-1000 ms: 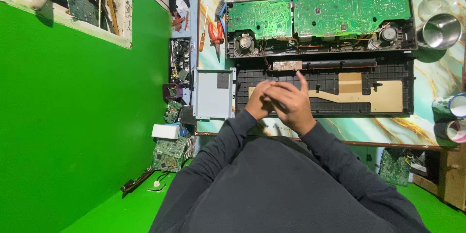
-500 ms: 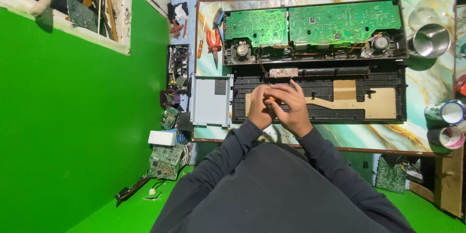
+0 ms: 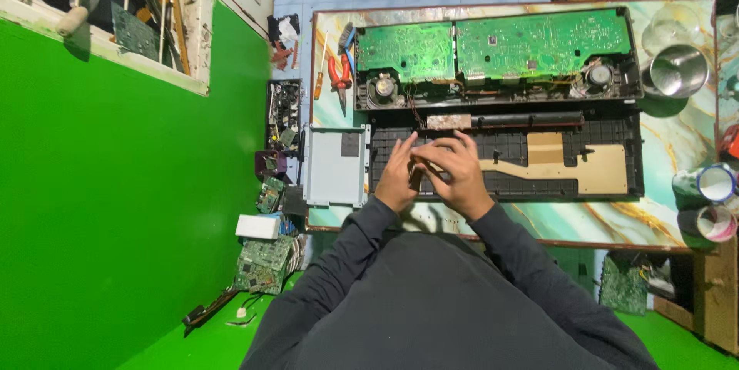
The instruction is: The person uses a screwdriver to work on internal components of an electronic device, handling wires and a circuit board by hand.
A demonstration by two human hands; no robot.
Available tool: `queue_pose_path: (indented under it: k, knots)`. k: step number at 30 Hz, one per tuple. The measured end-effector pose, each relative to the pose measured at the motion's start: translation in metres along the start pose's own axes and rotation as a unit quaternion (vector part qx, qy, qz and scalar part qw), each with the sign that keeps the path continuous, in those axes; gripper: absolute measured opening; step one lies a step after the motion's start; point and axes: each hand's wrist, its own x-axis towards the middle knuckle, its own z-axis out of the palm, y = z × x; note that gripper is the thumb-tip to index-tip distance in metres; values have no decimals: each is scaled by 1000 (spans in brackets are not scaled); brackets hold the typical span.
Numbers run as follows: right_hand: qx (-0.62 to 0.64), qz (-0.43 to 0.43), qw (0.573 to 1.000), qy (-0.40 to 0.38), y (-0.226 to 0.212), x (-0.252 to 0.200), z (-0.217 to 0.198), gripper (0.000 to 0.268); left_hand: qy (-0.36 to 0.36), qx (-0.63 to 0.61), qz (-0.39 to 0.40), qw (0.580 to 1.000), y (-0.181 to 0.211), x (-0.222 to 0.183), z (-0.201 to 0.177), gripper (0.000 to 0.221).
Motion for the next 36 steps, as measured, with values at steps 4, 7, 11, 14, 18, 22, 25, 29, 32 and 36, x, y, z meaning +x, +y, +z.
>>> queue_pose_path:
  k: [4, 7, 11, 14, 18, 22, 25, 29, 32, 36]
  knots:
    - [-42, 15, 999, 21, -11, 6, 7, 27, 65, 0, -77, 995, 5, -5, 19, 37]
    - [-14, 17, 1000, 17, -13, 6, 15, 27, 24, 5, -84, 996, -4, -9, 28, 31]
    - [156, 34, 986, -52, -9, 4, 13, 31, 77, -52, -59, 994, -20, -12, 25, 19]
    - [155, 27, 985, -70, -4, 8, 17, 30, 103, -39, -8, 994, -23, -6, 21, 16]
    - [36, 22, 999, -18, -4, 7, 21, 28, 83, -99, -126, 984, -1, 1, 18, 22]
    - [5, 31, 999, 23, -11, 13, 24, 26, 127, -170, -192, 958, 12, 7, 22, 21]
    - [3, 32, 999, 24, -16, 13, 26, 27, 130, -94, -130, 978, -6, 2, 29, 13]
    - [4, 37, 999, 17, -22, 16, 30, 25, 75, -170, -181, 966, -46, 5, 33, 18]
    - [55, 43, 997, -13, -20, 20, 24, 26, 19, -358, -180, 916, -59, 4, 33, 16]
    - [251, 151, 946, -135, -11, 23, 11, 33, -2, 15, 103, 995, -79, 9, 27, 16]
